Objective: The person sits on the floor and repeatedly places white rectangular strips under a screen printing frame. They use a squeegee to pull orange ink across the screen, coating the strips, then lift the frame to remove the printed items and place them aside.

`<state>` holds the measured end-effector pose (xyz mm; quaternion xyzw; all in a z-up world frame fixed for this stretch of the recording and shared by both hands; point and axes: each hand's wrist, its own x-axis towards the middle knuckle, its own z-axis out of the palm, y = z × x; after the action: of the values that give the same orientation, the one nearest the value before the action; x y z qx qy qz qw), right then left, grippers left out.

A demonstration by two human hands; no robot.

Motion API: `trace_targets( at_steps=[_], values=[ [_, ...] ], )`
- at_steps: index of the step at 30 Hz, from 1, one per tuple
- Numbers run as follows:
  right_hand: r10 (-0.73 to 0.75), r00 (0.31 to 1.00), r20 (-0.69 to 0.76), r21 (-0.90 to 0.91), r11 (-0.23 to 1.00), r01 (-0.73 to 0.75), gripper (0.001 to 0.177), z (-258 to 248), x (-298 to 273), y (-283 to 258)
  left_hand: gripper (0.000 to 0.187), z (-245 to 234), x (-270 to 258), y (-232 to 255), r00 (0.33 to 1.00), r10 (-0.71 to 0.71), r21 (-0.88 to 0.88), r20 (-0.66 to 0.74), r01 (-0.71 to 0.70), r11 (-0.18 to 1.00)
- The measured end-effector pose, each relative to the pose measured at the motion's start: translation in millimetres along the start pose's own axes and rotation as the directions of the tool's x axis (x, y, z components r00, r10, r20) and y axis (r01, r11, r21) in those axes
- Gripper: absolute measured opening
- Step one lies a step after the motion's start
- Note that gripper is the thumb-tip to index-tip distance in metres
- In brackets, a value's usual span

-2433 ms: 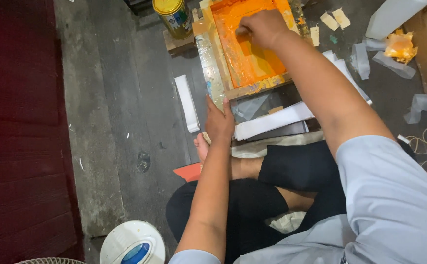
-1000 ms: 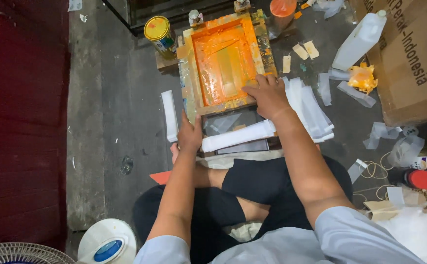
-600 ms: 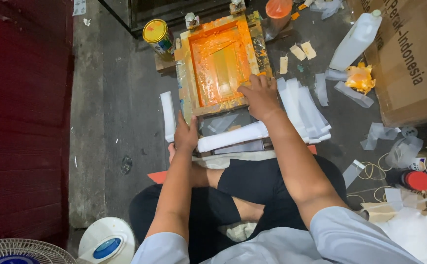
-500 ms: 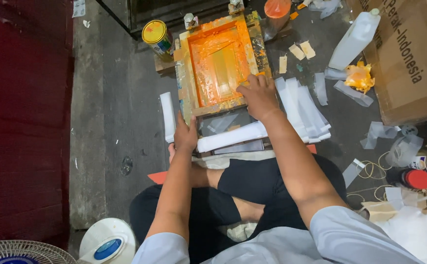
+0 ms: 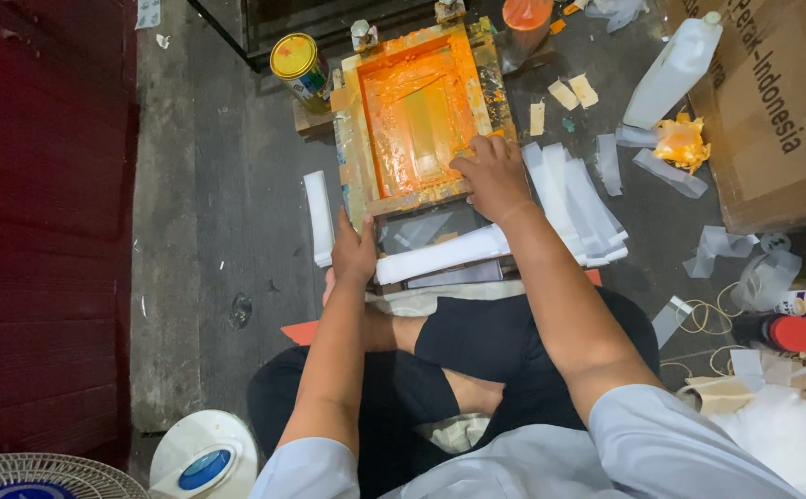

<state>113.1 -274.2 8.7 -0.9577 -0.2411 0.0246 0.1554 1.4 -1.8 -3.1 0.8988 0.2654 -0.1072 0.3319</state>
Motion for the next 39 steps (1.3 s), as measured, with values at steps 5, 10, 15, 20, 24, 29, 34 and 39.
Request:
trace_targets(
  at_steps=[5, 10, 15, 20, 24, 29, 34, 39],
  values=[
    [-0.007, 0.997, -0.074, 0.020, 1.000, 0.009, 0.060, 2.6, -3.0, -0.6, 0.080, -3.0, -3.4, 2.5, 1.000, 0.010, -0.008, -0.002, -0.010, 1.000],
    [-0.035, 0.990, -0.134, 0.055, 0.998, 0.042, 0.061, 11.5, -4.2, 6.6, 0.079, -0.8, -1.6, 0.0, 1.000, 0.019, -0.003, -0.010, -0.019, 1.000],
    [-0.128, 0.971, -0.202, 0.030, 0.990, 0.137, 0.050, 5.1, -9.7, 7.9, 0.080, -0.4, -1.2, -2.7, 1.000, 0.023, 0.011, -0.012, -0.023, 1.000],
    [-0.158, 0.950, -0.270, 0.017, 0.986, 0.169, 0.045, -4.1, -11.7, 7.8, 0.079, -4.0, -5.6, 2.6, 0.999, 0.042, 0.004, -0.011, -0.042, 0.999],
    [-0.189, 0.910, -0.369, -0.022, 0.981, 0.195, 0.038, -21.2, -16.5, -0.2, 0.079, -4.0, -5.8, 3.3, 0.999, 0.044, 0.014, -0.018, -0.044, 0.999],
    [-0.197, 0.858, -0.473, -0.048, 0.979, 0.199, 0.037, -33.9, -15.9, -6.7, 0.079, -3.6, -3.1, 3.8, 0.999, 0.033, 0.010, -0.022, -0.033, 0.999],
    [-0.213, 0.785, -0.581, -0.053, 0.973, 0.224, 0.044, -34.3, -11.1, -1.1, 0.080, -12.3, -11.2, 10.9, 1.000, 0.025, 0.015, 0.017, -0.025, 1.000],
    [-0.127, 0.702, -0.700, 0.005, 0.983, 0.183, 0.056, -40.0, -5.8, -4.0, 0.083, -19.7, -4.2, 18.7, 1.000, 0.014, 0.118, 0.007, -0.015, 0.993]
  ],
)
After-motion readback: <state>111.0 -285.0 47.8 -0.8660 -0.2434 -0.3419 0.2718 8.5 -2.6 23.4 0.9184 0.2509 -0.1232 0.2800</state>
